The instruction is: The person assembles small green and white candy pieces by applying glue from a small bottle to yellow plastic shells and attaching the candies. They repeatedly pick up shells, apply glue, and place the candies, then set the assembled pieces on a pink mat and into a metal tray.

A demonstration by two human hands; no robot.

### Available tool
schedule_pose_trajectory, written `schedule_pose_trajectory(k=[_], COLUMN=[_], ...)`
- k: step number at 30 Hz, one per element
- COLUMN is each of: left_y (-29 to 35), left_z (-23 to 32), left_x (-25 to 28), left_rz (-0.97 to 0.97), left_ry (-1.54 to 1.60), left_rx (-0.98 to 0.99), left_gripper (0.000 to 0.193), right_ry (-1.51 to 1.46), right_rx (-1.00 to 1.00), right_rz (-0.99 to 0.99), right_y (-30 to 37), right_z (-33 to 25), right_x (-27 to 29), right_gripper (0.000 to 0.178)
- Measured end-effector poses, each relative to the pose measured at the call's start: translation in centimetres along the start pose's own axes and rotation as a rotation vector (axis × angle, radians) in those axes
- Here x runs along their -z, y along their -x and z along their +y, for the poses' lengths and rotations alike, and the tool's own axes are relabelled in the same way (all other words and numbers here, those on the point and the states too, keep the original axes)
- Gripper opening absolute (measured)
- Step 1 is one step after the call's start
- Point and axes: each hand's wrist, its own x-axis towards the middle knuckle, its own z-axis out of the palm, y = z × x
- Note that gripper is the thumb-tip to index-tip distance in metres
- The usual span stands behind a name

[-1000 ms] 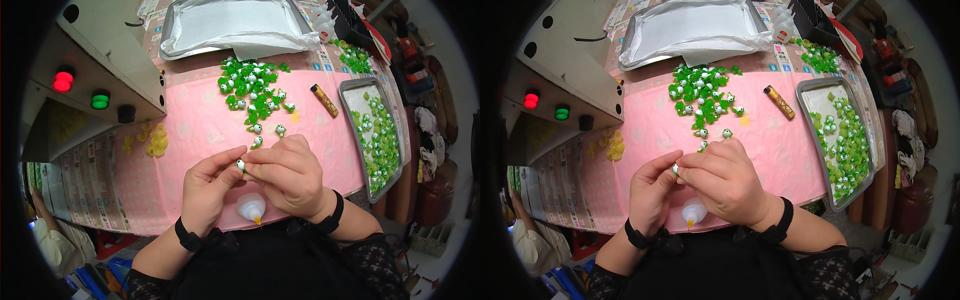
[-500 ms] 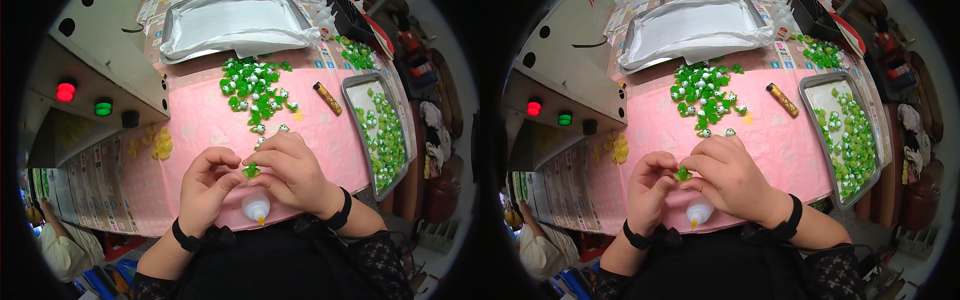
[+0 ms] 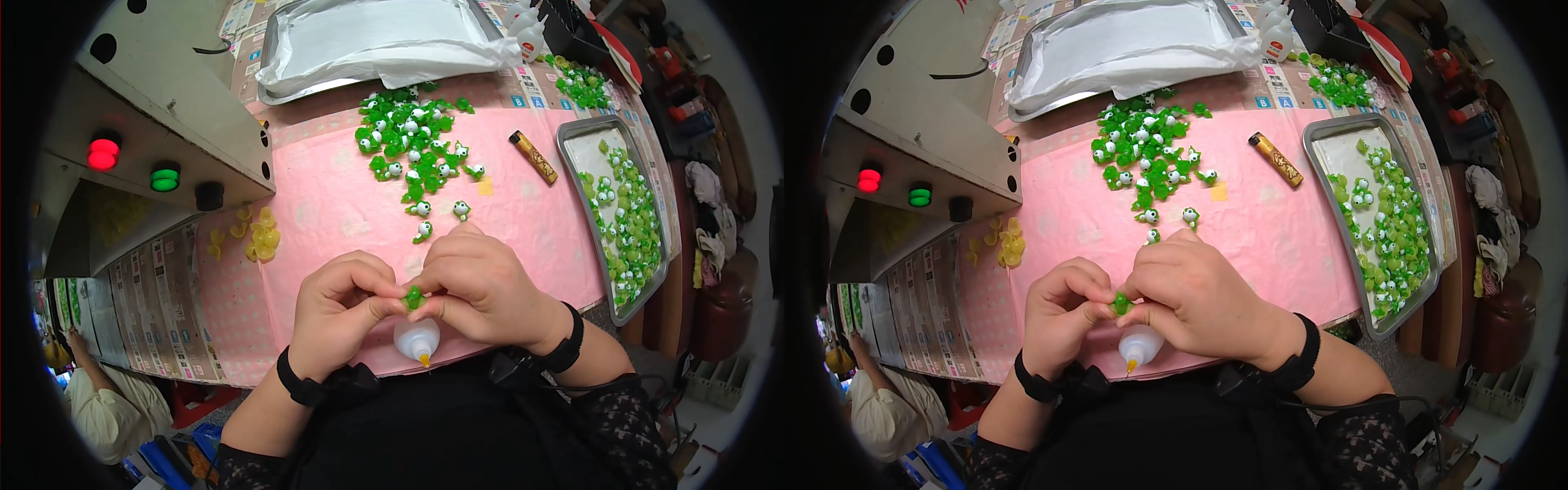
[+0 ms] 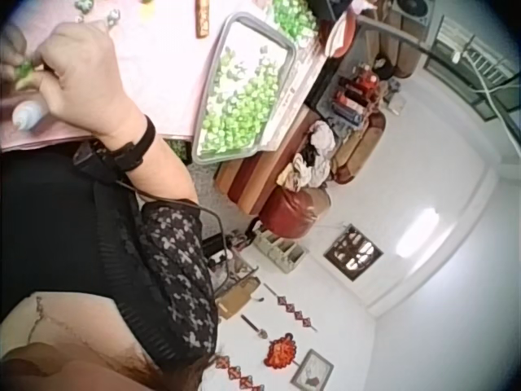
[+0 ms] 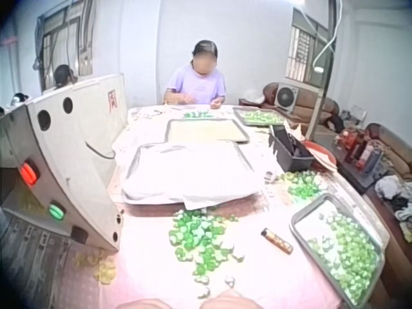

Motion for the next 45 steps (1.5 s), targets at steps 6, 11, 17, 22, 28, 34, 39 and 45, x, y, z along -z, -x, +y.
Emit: schedule_pose_trajectory(k=[6, 11, 17, 22, 28, 34, 39, 45], left_y=[-0.22, -0.17, -0.24, -0.30, -0.23, -0.31, -0.32, -0.26], left_z=[-0.26, -0.41, -0.10, 0.05, -0.43, -0.26, -0.29, -0.20], left_x=[0.23, 0.49, 0.60, 0.57, 0.58, 0.46, 0.40, 0.27], left_rz=[0.025, 0.012, -0.065, -0.091, -0.092, -0.094, -0.086, -0.076], left_ry=[0.033, 0.027, 0.085, 0.079, 0.009, -0.018, -0.015, -0.040], left_rx=[0.042, 0.056, 0.134, 0.153, 0.120, 0.117, 0.109, 0.109], left_gripper=[0.012, 0.012, 0.011, 0.010, 0.010, 0.009, 0.009, 0.010], right_ry=[-0.048, -0.032, -0.035, -0.054, -0.045, -0.063, -0.047, -0.065], right_rx=[-0.099, -0.057, -0.044, -0.055, -0.071, -0.081, -0.074, -0.073], right_rz=[-0.033, -0.053, -0.109, -0.127, -0.151, -0.142, -0.126, -0.126], right_y=[0.09, 0.11, 0.07, 0.13, 0.30, 0.48, 0.52, 0.57], right_z=[-0.01, 0.14, 0.04, 0.13, 0.22, 0.23, 0.08, 0.14], right_x=[-0.10, 0.12, 0.76, 0.66, 0.66, 0.54, 0.47, 0.46], right_gripper=[0.015, 0.014, 0.009, 0.008, 0.008, 0.009, 0.010, 0.011])
